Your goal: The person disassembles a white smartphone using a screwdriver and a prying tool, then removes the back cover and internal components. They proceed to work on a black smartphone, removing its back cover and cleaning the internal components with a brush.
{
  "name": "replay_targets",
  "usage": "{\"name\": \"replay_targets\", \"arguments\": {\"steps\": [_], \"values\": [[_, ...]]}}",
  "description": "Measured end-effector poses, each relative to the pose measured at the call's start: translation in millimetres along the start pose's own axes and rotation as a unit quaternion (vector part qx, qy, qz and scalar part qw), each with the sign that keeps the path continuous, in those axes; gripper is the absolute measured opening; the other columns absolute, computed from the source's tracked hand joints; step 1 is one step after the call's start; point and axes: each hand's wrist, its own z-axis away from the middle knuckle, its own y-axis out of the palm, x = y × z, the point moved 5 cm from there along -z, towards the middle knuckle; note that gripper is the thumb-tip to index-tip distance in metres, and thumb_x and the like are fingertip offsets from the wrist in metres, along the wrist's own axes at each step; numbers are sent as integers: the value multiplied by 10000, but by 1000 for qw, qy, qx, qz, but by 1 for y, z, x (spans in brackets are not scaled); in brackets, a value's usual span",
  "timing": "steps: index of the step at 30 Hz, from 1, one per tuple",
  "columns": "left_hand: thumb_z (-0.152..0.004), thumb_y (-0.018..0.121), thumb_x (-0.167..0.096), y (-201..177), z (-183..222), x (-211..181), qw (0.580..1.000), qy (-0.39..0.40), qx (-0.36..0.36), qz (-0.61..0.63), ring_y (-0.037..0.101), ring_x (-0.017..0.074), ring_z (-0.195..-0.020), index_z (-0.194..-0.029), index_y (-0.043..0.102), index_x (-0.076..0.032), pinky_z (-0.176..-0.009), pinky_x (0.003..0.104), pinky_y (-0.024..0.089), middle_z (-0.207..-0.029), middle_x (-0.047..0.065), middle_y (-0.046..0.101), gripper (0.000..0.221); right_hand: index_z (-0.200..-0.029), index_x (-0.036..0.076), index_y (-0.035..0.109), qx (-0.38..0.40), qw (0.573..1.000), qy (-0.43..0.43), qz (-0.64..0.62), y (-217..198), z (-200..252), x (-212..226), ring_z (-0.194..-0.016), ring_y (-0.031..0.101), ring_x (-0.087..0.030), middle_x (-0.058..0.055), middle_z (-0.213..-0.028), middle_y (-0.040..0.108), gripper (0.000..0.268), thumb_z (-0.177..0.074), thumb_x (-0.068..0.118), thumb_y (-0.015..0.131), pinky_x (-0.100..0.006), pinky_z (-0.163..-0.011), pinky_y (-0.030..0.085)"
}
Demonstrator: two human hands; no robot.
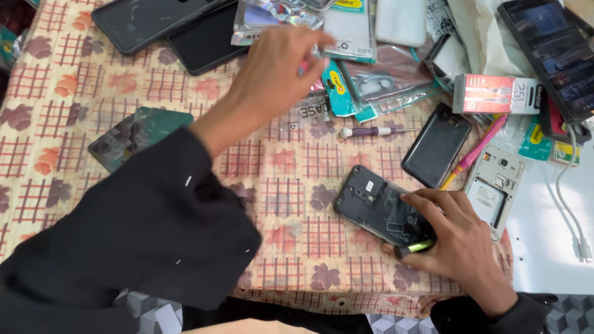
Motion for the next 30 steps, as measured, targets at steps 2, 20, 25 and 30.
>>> {"name": "replay_targets", "arguments": {"steps": [2,20,25,30], "values": [[-973,697,-244,9,31,-16,992,-49,119,2,736,283,-863,-1238,723,-86,-838,422,579,-1023,136,761,309,-1161,112,691,6,999,33,14,-2,-4,9,-1001,649,-276,-69,-1137,691,768,-511,484,863,-429,-723,576],[-807,733,-428,21,110,-10,963,29,268,-22,546,158,-1308,-1268,731,-303,-966,442,457,-1349,-110,694,477,-1546,155,269,213,808,81,-543,35,-74,30,-1136,669,-208,-135,-1345,614,765,-874,-39,581,-389,-768,597],[-698,784,-583,17,117,-16,976,3,215,-27,556,178,-1210,-1206,761,-228,-957,544,376,-1274,-44,713,621,-1627,259,138,1,810,11,-587,8,-101,22,-1141,644,-229,-135,-1231,527,931,-941,-162,605,-434,-1048,611],[-636,806,-605,14,122,-25,982,-73,176,0,575,182,-1161,-1157,785,-208,-892,463,416,-1236,-47,734,655,-1553,393,85,-74,839,-66,-535,11,-124,42,-1019,685,-222,-100,-1238,478,1077,-893,-240,655,-440,-910,654]]}}
